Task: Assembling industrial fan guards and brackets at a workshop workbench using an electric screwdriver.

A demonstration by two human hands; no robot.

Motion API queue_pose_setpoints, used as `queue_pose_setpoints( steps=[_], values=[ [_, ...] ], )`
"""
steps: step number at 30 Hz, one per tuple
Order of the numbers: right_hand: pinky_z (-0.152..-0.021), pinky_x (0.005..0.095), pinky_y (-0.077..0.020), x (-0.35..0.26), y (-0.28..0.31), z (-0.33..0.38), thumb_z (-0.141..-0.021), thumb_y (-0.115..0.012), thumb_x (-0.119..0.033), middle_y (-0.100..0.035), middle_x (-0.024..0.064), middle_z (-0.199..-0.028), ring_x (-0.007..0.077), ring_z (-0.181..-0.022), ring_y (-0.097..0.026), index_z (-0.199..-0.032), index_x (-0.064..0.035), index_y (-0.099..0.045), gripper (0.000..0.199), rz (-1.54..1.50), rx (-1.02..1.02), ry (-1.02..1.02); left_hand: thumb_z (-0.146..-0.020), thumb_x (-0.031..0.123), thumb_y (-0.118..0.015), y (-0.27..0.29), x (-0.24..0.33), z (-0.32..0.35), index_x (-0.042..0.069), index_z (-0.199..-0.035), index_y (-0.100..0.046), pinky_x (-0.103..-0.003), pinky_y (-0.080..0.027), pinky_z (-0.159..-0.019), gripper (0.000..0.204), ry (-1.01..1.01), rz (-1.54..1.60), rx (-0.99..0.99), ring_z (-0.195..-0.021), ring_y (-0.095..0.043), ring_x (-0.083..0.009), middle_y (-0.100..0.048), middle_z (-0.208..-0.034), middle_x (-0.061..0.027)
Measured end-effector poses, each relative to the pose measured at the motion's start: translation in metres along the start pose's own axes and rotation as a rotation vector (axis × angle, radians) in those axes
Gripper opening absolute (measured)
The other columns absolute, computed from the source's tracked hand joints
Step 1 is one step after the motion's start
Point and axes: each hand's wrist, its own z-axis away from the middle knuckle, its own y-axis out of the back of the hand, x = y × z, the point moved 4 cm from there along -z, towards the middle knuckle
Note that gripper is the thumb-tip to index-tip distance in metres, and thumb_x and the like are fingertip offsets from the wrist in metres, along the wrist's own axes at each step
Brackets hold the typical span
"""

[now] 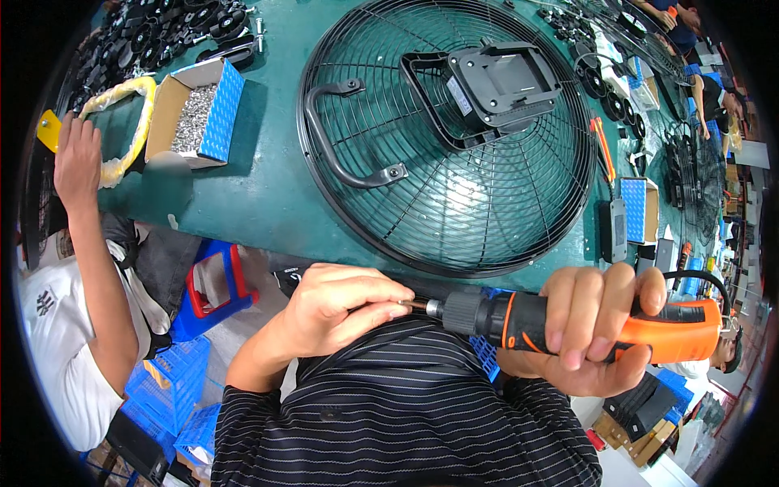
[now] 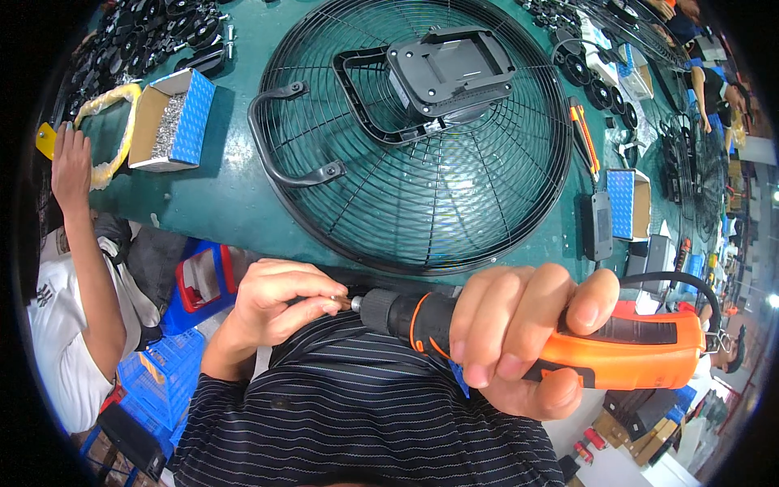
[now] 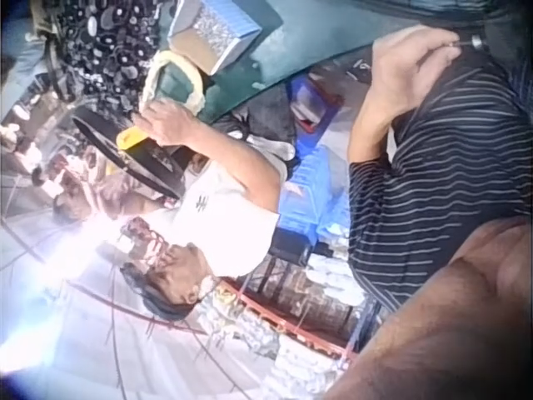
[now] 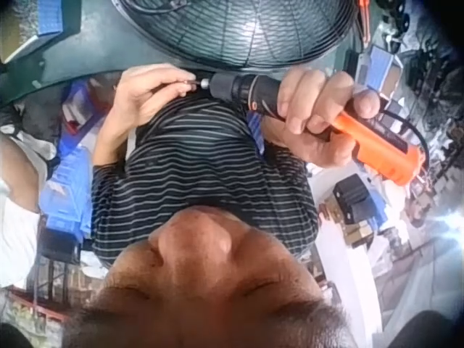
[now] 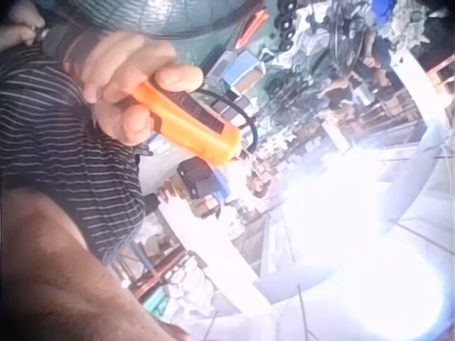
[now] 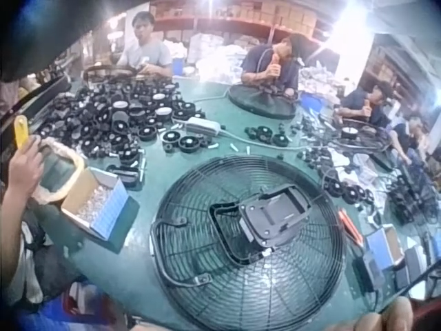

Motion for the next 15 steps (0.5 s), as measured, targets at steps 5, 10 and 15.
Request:
queue_pose_setpoints(
  steps=[5, 10, 15],
  values=[
    [-0.049, 0.0287, -0.0532, 0.003, 0.006, 0.002, -0.091, -0.065, -0.019, -0.058, 0.0047, -0.076, 0.015, -0.054, -0.061, -0.114, -0.0072, -0.042, 0.034, -0.04, -0.054, -0.125, -0.081, 0.007, -0.076, -0.01, -0.006, 0.006, 0.0, -0.098, -0.07, -0.033, -0.054, -0.06, 0.019, 0.029, 0.082, -0.11, -0.07, -0.07, -0.0246, -0.072, -0.084, -0.0116],
    [-0.052, 0.0305, -0.0545, 0.011, 0.005, 0.009, -0.087, -0.073, -0.014, -0.062, 0.0078, -0.079, 0.0188, -0.058, -0.064, -0.113, -0.0069, -0.045, 0.039, 0.041, -0.162, -0.071, -0.058, 0.024, -0.094, 0.001, -0.008, 0.01, 0.007, -0.086, -0.057, -0.036, -0.046, -0.064, 0.049, -0.128, -0.553, 0.297, -0.077, -0.059, -0.0267, -0.057, -0.084, -0.0077],
    [-0.054, 0.0267, -0.0581, 0.018, -0.007, 0.002, -0.085, -0.077, -0.015, -0.063, 0.0056, -0.074, 0.0154, -0.061, -0.066, -0.11, -0.0065, -0.048, 0.038, 0.206, -0.398, -0.026, -0.057, 0.037, -0.094, -0.002, -0.01, 0.001, 0.012, -0.091, -0.049, -0.052, -0.042, -0.09, 0.061, -0.101, -0.843, 0.444, -0.114, -0.05, -0.0422, -0.048, -0.112, -0.0133]
  ],
)
